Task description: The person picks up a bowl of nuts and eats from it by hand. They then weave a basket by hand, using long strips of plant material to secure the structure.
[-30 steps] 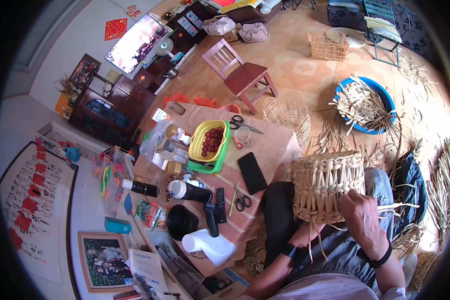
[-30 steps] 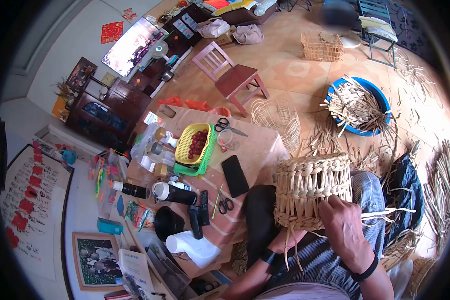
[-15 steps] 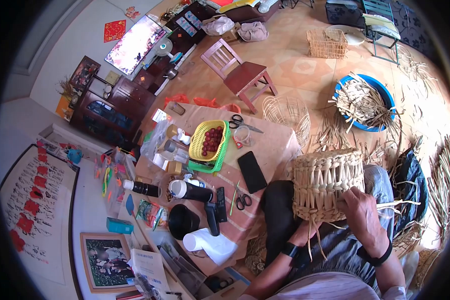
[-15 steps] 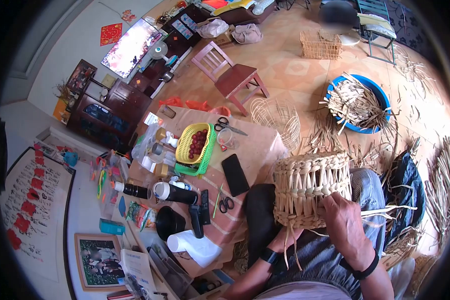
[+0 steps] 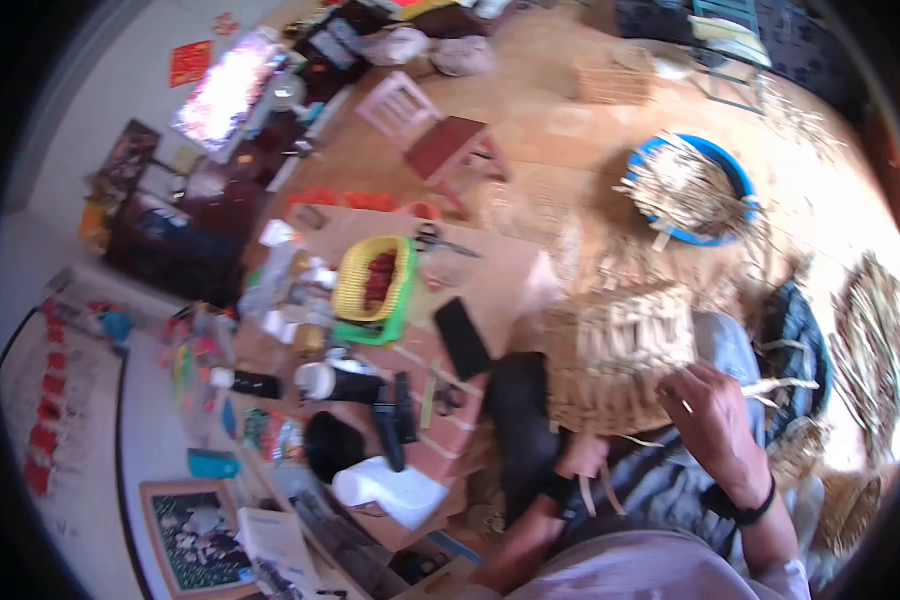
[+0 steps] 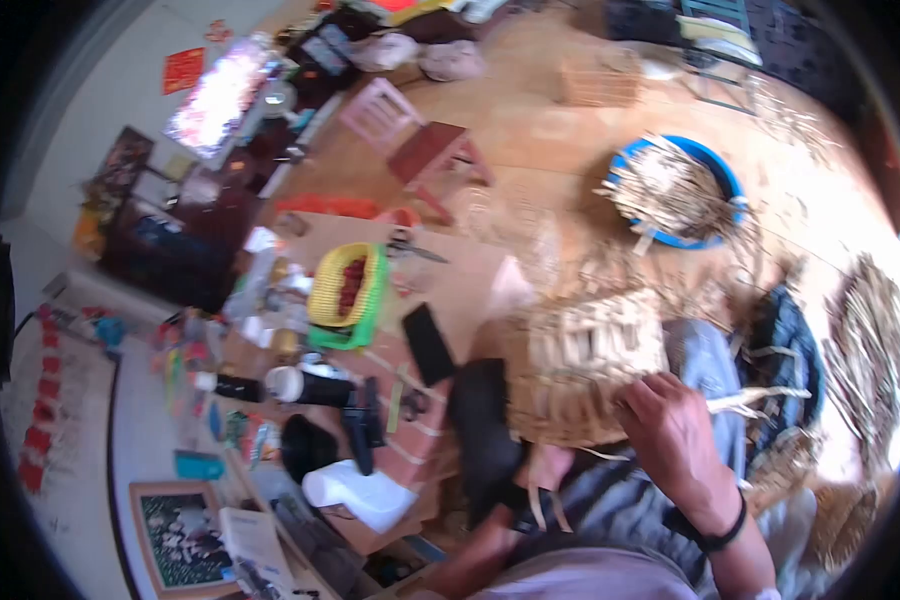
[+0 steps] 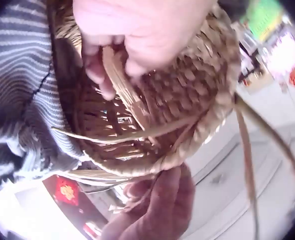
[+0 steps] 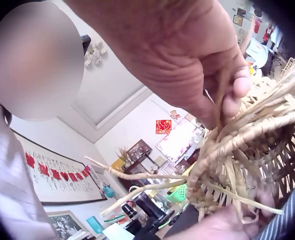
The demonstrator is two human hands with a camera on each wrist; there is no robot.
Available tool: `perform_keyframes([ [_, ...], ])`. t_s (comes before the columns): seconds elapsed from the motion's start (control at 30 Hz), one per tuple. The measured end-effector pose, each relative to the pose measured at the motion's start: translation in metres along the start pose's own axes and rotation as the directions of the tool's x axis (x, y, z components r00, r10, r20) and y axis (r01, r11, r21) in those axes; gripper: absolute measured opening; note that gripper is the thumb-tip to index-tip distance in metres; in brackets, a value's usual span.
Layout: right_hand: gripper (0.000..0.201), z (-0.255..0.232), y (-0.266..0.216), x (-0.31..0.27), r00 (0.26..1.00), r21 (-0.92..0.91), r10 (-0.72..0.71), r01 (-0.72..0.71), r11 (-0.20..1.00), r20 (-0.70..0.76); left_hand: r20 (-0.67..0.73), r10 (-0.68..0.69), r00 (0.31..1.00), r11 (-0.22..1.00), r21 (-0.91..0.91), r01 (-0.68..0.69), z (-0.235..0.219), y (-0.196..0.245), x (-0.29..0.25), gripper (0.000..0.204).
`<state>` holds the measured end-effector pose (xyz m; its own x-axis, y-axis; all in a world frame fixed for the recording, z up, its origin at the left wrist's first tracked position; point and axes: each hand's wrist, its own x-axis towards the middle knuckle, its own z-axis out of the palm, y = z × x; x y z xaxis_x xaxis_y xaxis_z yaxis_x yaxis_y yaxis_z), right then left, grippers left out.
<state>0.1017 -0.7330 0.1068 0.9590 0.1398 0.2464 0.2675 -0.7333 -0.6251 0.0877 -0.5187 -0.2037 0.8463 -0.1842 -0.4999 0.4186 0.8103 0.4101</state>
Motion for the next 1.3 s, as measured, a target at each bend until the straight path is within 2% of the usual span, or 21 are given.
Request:
perform_keyframes([
  [0.03,0.01,-0.004,0.005,-0.001,0.999,-0.003,0.009,-0.009,1.0,-0.033,0.267,0.071,0.961,0.995,-0.08,-0.052,-0.047,-0.008,0.017,0.05],
  [0.1,0.01,-0.011,0.017,-0.004,0.993,0.018,0.035,-0.033,0.999,-0.109,0.162,0.262,0.951,0.873,0.38,-0.305,-0.034,0.008,0.003,0.044],
  [0.13,0.011,-0.012,0.025,-0.007,0.992,0.033,0.056,-0.052,0.998,-0.111,0.149,0.26,0.954,0.858,0.417,-0.299,-0.021,0.015,-0.001,0.045],
  [0.2,0.013,-0.009,0.034,-0.016,0.99,0.085,0.117,-0.11,0.99,-0.083,0.089,0.047,0.995,0.993,0.103,-0.056,0.011,0.028,-0.008,0.048],
  [0.27,0.013,-0.01,0.032,-0.021,0.982,0.118,0.19,-0.188,0.975,-0.012,0.043,-0.196,0.98,0.913,-0.357,0.198,0.031,0.039,-0.016,0.05],
  [0.3,0.014,-0.003,0.039,-0.025,0.98,0.139,0.198,-0.2,0.97,0.025,0.183,-0.197,0.963,0.89,-0.379,0.254,0.026,0.039,-0.015,0.05],
  [0.37,0.014,-0.001,0.039,-0.026,0.984,0.088,0.165,-0.171,0.981,0.074,0.514,-0.147,0.845,0.892,-0.301,0.338,0.011,0.033,-0.014,0.05],
  [0.47,0.016,0.004,0.038,-0.02,0.998,0.104,0.051,-0.053,0.993,0.026,0.482,-0.204,0.852,0.952,0.3,0.058,0.003,0.033,-0.017,0.052],
  [0.53,0.016,0.013,0.036,-0.015,1.0,0.098,-0.02,0.021,0.995,-0.005,0.452,-0.18,0.873,0.309,0.869,-0.386,0.033,0.042,-0.031,0.053],
  [0.57,0.016,0.015,0.035,-0.012,0.998,0.092,-0.059,0.06,0.994,-0.019,0.461,-0.162,0.872,-0.113,0.87,-0.48,0.036,0.044,-0.033,0.053],
  [0.63,0.019,0.015,0.034,-0.009,0.999,0.097,-0.03,0.027,0.995,0.034,0.537,-0.185,0.823,-0.625,0.582,-0.52,0.024,0.048,-0.026,0.05],
  [0.7,0.022,0.014,0.033,-0.008,0.997,0.102,-0.001,-0.007,0.995,0.074,0.477,-0.104,0.873,-0.35,0.804,-0.481,0.067,0.042,-0.043,0.06],
  [0.77,0.024,0.016,0.033,-0.009,0.995,0.1,0.011,-0.021,0.995,0.096,0.58,-0.067,0.812,-0.605,0.623,-0.495,0.067,0.039,-0.044,0.063],
  [0.83,0.026,0.017,0.034,-0.01,0.994,0.1,0.014,-0.026,0.995,0.112,0.404,0.033,0.914,0.228,0.888,-0.4,0.053,0.021,-0.035,0.067],
  [0.9,0.027,0.018,0.035,-0.012,0.992,0.104,0.011,-0.024,0.994,0.122,0.381,0.018,0.925,0.401,0.844,-0.355,0.067,0.023,-0.04,0.067],
  [0.97,0.027,0.019,0.035,-0.014,0.993,0.121,0.01,-0.024,0.992,0.114,0.532,-0.03,0.846,-0.106,0.84,-0.532,0.08,0.037,-0.05,0.062],
  [1.03,0.028,0.02,0.036,-0.016,0.995,0.143,0.001,-0.015,0.99,0.1,0.544,-0.109,0.832,-0.263,0.791,-0.552,0.059,0.049,-0.041,0.057],
  [1.1,0.028,0.021,0.037,-0.019,0.997,0.169,-0.018,0.004,0.986,0.081,0.695,-0.095,0.713,-0.465,0.602,-0.649,0.056,0.052,-0.038,0.051],
  [1.13,0.029,0.021,0.037,-0.019,0.997,0.176,-0.016,0.001,0.984,0.081,0.821,-0.066,0.567,-0.589,0.427,-0.686,0.055,0.052,-0.036,0.049],
  [1.2,0.029,0.02,0.036,-0.02,0.997,0.19,-0.008,-0.007,0.982,0.077,0.851,-0.071,0.52,-0.674,0.343,-0.654,0.052,0.051,-0.032,0.046],
  [1.3,0.031,0.02,0.038,-0.023,0.996,0.178,-0.011,-0.005,0.984,0.089,0.562,-0.114,0.819,-0.595,0.622,-0.509,0.015,0.042,-0.014,0.048],
])
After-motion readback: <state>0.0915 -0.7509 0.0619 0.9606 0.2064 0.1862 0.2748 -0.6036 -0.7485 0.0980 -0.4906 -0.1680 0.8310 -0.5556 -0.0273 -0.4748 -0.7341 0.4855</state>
